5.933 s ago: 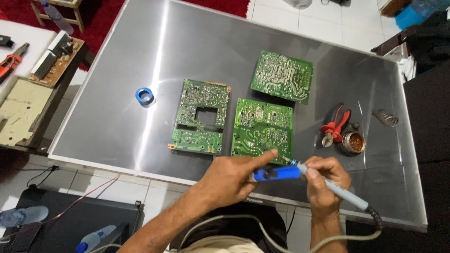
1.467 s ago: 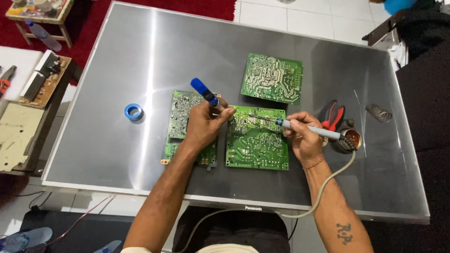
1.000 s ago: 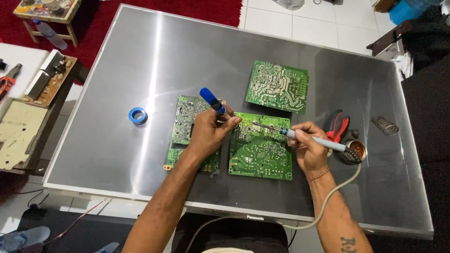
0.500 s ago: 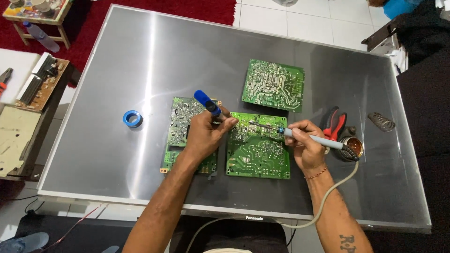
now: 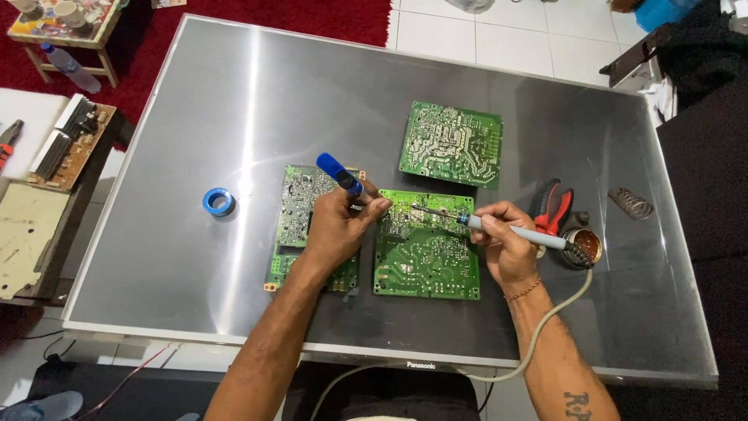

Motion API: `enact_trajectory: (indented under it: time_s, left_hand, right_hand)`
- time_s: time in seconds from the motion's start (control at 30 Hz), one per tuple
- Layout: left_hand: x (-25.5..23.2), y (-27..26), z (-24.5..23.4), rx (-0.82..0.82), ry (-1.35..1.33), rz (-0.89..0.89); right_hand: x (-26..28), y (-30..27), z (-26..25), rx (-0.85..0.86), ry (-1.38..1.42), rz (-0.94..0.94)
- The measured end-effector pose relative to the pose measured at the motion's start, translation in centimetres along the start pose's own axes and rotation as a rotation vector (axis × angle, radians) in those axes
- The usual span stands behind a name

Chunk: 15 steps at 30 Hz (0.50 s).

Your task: Soldering and desoldering electronic components on printed circuit boards at a repair station.

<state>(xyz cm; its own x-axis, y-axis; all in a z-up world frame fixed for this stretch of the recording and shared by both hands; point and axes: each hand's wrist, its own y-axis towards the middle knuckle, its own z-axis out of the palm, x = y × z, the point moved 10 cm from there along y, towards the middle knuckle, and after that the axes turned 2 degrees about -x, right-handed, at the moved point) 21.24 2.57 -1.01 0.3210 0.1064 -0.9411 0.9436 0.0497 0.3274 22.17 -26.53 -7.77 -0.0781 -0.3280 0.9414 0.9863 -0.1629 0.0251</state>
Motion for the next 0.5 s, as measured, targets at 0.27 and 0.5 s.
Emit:
enact_trajectory:
  time_s: [0.27,0.5]
  left_hand:
    - [-0.21,0.01,0.04,0.027,0.004,-0.012]
    - [-0.24,0.19,0.08,0.023,-0.002,0.009]
  right_hand:
    - [-0.03,-0.2,0.11,0.011,0.009,0.005]
    - [-0.04,-0.14,-0.05,0.0,0.0,0.009]
